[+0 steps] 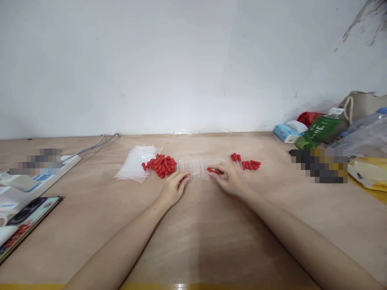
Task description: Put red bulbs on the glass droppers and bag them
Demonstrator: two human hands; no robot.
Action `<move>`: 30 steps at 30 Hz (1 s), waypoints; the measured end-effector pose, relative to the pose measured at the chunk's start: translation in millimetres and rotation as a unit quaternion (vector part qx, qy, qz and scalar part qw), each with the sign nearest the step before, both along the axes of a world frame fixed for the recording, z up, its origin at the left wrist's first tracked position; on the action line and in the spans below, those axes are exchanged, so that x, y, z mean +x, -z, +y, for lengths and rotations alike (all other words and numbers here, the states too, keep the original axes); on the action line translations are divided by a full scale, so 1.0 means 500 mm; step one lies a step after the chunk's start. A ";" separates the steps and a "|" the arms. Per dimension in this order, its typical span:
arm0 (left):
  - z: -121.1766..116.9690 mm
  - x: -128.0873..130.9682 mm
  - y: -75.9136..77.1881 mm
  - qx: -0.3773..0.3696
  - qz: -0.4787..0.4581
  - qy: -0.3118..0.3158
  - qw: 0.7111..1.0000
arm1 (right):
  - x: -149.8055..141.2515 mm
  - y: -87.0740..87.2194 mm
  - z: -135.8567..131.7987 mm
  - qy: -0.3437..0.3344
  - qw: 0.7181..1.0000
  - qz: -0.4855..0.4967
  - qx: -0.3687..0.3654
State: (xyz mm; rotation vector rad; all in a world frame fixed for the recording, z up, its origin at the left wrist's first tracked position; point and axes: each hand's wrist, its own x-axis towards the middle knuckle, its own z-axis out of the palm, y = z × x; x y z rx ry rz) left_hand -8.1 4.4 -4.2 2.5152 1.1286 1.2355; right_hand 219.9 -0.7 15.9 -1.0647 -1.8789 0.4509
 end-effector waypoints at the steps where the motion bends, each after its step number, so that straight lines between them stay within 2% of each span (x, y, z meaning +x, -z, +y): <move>1: -0.001 0.000 0.000 0.000 0.000 0.001 1.000 | -0.012 0.007 -0.009 -0.010 1.000 -0.009 0.008; 7: -0.004 0.005 -0.005 0.012 0.008 0.011 1.000 | -0.035 0.034 -0.019 -0.007 1.000 0.019 -0.002; 16: -0.010 0.006 -0.004 0.018 0.009 0.029 0.999 | -0.044 0.034 -0.021 -0.044 0.996 0.058 -0.051; 25: -0.013 0.006 -0.005 0.063 0.043 0.076 0.994 | -0.040 0.042 -0.017 -0.058 0.998 0.039 0.009; 30: -0.013 0.006 -0.006 0.095 0.057 0.087 0.990 | -0.034 0.040 -0.017 -0.089 0.995 0.027 0.032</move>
